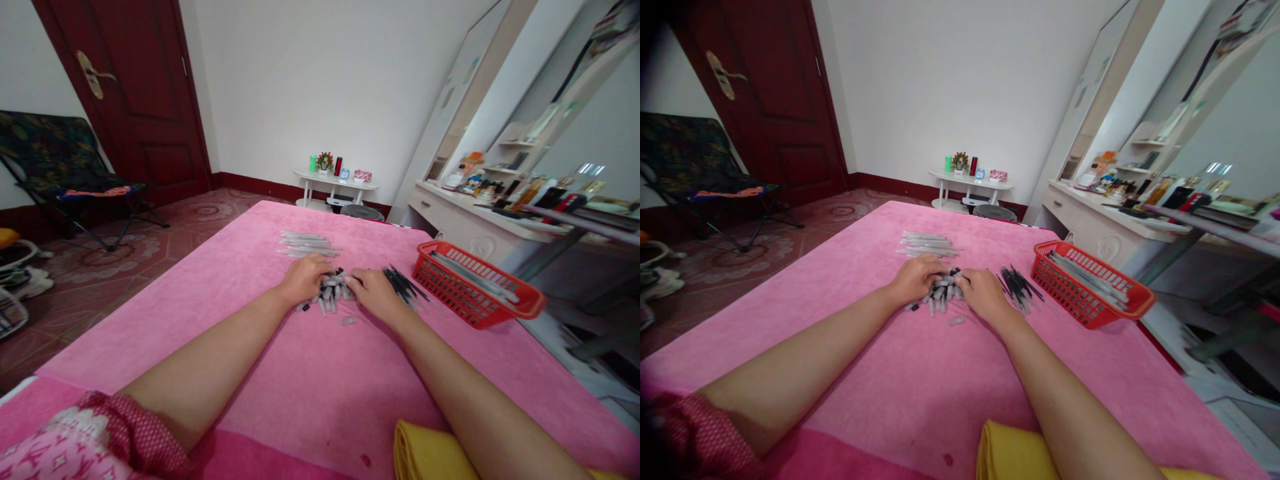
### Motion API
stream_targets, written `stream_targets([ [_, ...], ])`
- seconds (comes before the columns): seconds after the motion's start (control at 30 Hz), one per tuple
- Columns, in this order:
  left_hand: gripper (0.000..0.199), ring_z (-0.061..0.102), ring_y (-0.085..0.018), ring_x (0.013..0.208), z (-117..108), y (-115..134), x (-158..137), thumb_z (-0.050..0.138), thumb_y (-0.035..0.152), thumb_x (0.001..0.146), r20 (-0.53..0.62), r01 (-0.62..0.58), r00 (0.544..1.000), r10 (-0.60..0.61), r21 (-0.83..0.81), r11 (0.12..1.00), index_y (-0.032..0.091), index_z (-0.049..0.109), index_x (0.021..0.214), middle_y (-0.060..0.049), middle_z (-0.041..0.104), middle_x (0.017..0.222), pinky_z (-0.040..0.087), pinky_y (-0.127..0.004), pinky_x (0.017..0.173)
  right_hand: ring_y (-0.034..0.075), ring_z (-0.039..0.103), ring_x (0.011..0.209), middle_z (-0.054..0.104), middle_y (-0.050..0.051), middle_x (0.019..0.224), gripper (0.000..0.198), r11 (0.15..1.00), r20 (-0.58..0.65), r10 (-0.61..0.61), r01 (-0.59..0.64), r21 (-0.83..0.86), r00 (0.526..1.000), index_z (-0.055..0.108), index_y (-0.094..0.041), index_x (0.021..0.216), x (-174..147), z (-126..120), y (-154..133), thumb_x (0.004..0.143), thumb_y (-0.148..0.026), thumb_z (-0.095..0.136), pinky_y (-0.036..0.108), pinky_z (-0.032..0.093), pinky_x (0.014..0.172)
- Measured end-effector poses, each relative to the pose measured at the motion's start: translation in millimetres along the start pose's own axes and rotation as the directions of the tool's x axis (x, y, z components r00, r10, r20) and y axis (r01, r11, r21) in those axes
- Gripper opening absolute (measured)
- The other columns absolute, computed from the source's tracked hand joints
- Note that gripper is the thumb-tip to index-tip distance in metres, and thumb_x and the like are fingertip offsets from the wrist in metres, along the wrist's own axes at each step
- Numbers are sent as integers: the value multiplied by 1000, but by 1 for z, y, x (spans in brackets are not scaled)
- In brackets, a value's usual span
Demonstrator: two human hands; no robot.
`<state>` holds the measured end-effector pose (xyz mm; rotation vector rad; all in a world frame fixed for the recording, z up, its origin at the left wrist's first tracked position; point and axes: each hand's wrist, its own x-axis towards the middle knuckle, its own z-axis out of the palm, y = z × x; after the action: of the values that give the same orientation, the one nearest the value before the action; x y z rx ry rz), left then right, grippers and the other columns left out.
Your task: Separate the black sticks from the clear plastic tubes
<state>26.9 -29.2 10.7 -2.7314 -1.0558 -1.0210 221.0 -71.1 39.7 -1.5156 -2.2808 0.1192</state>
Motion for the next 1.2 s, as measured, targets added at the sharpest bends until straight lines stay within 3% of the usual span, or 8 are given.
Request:
stream_targets([
  [1.2, 28, 60, -19, 90, 1, 0, 0, 57, 6, 74, -1, 5, 1000, -5, -8, 1000, 21, 71, 94, -4, 68, 90, 47, -28, 78, 14, 55, 62, 67, 6, 70, 30, 1000, 10, 10, -9, -30, 1000, 64, -17, 73, 0, 3, 0, 90, -30, 43, 23, 29, 59],
])
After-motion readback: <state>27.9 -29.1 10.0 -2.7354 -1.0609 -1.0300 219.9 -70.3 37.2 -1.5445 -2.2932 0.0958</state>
